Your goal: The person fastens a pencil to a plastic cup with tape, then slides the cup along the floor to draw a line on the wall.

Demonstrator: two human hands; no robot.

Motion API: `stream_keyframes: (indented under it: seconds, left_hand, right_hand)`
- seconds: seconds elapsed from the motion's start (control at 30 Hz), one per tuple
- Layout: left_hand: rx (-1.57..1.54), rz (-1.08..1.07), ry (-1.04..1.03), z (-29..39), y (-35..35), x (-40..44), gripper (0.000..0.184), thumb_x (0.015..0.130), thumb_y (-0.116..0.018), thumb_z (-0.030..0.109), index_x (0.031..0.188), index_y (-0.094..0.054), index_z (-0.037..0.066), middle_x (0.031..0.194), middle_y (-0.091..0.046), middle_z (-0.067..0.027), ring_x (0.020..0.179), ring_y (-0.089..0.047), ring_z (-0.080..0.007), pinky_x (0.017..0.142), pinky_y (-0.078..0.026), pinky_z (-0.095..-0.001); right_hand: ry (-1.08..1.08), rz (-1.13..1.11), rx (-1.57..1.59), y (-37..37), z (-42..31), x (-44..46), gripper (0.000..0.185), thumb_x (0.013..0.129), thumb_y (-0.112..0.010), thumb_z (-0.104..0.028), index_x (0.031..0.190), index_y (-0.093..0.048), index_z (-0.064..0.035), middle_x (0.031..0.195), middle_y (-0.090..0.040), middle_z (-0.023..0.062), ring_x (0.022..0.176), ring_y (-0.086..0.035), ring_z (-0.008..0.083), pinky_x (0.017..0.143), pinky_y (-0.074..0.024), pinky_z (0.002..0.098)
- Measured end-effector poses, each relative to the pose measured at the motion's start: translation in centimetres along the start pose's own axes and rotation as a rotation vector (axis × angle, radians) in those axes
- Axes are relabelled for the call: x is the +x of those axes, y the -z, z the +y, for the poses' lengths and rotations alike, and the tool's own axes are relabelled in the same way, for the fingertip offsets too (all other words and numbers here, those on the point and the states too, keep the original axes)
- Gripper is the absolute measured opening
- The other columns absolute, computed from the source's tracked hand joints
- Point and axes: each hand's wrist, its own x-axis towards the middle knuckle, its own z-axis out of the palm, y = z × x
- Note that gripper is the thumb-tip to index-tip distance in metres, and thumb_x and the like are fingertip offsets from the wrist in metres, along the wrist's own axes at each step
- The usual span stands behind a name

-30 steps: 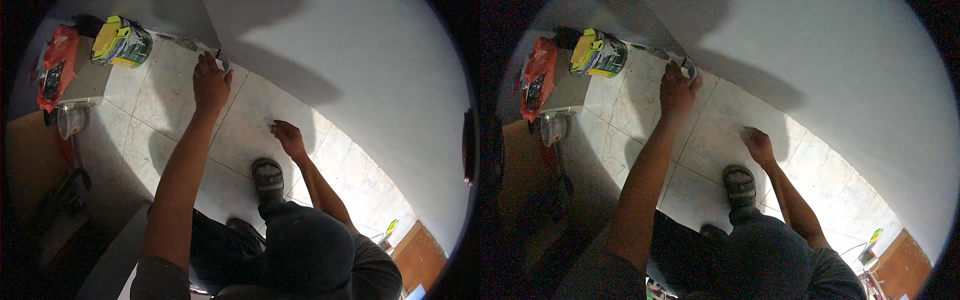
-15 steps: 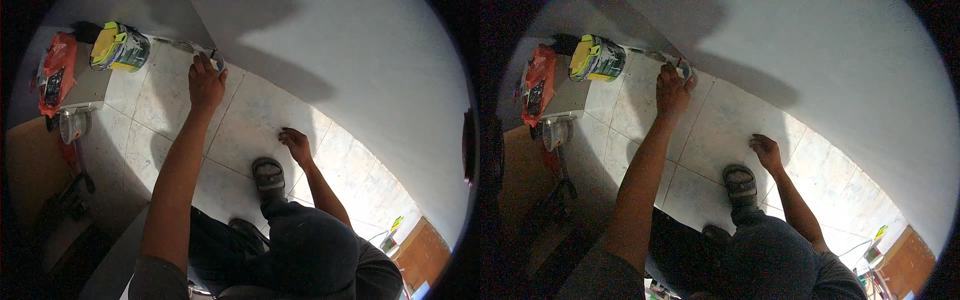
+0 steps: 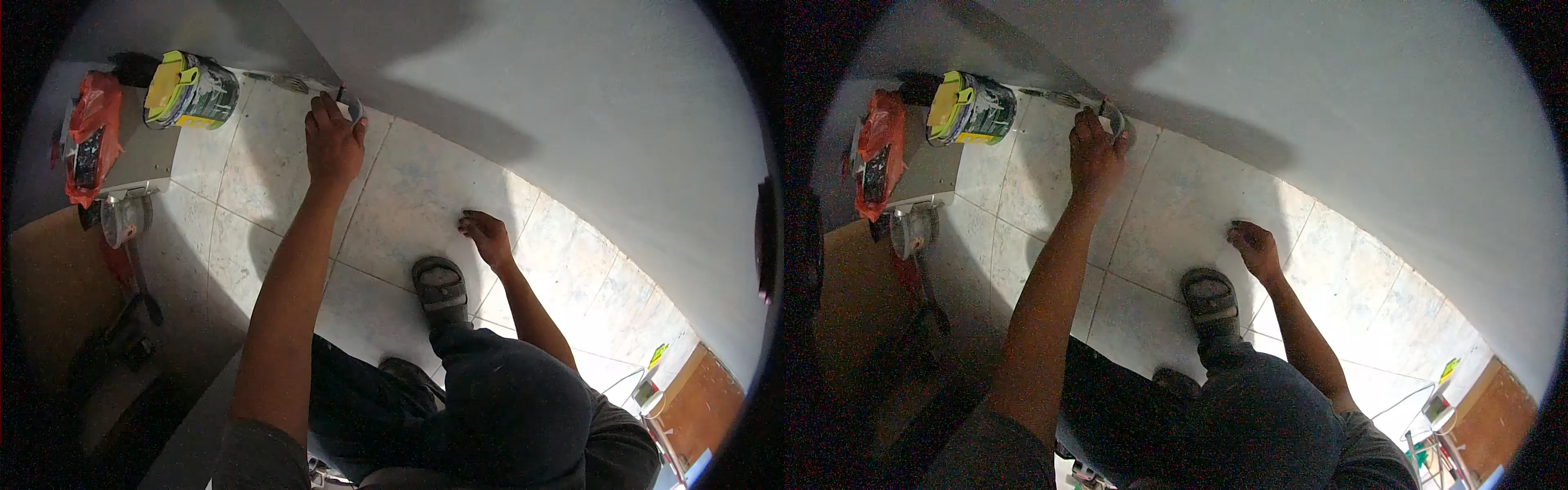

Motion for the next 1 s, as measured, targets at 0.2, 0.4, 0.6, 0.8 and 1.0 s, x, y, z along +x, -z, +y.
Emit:
stream_keyframes:
  seconds: [0.2, 0.4, 0.6, 0.8, 1.0]
  left_hand:
    - [-0.017, 0.009, -0.028, 1.0, -0.7, -0.7, 0.088, 0.106, -0.064, 0.044, 0.159, -0.028, -0.017, 0.157, -0.035, -0.0323, 0.140, -0.044, -0.0451, 0.120, -0.039, -0.0508]
    - [0.034, 0.031, -0.049, 2.4, -0.8, -1.4, 0.088, 0.106, -0.064, 0.045, 0.159, -0.029, -0.017, 0.158, -0.036, -0.0326, 0.140, -0.044, -0.0445, 0.120, -0.039, -0.0495]
    - [0.110, -0.014, -0.077, 3.7, -0.9, -1.9, 0.089, 0.107, -0.064, 0.045, 0.159, -0.027, -0.017, 0.159, -0.033, -0.0319, 0.142, -0.042, -0.0435, 0.121, -0.038, -0.0492]
    - [0.065, -0.052, -0.038, 5.7, -0.2, -2.7, 0.091, 0.108, -0.063, 0.045, 0.161, -0.023, -0.017, 0.161, -0.030, -0.0308, 0.143, -0.041, -0.0423, 0.123, -0.037, -0.0493]
    - [0.122, -0.064, -0.122, 6.1, -1.1, -3.0, 0.090, 0.108, -0.062, 0.045, 0.161, -0.023, -0.016, 0.162, -0.031, -0.0307, 0.145, -0.040, -0.0427, 0.124, -0.036, -0.0489]
  right_hand:
    - [0.032, 0.035, -0.038, 0.7, 0.6, -0.3, 0.037, 0.102, -0.073, -0.017, 0.129, -0.071, 0.0080, 0.111, -0.081, 0.0172, 0.101, -0.076, 0.0211, 0.094, -0.0585, 0.0352]
    - [0.016, 0.049, 0.025, 1.1, 0.0, -0.8, 0.035, 0.102, -0.073, -0.016, 0.129, -0.072, 0.0059, 0.112, -0.081, 0.0162, 0.100, -0.077, 0.0218, 0.093, -0.0589, 0.0343]
    - [0.108, 0.275, -0.192, 4.2, -0.3, -2.1, 0.033, 0.102, -0.074, -0.017, 0.129, -0.073, 0.0035, 0.112, -0.081, 0.0161, 0.103, -0.077, 0.0222, 0.094, -0.0591, 0.0354]
    - [0.119, 0.762, -0.552, 13.0, 4.5, -7.8, 0.060, 0.098, -0.081, -0.028, 0.146, -0.060, 0.0014, 0.155, -0.053, 0.0282, 0.146, -0.050, 0.0399, 0.120, -0.0428, 0.0489]
    - [-0.793, 0.904, -0.849, 18.9, 13.9, -17.5, 0.139, 0.077, -0.062, -0.097, 0.175, -0.002, -0.0184, 0.179, 0.004, 0.0294, 0.165, -0.001, 0.0488, 0.120, -0.0037, 0.0840]
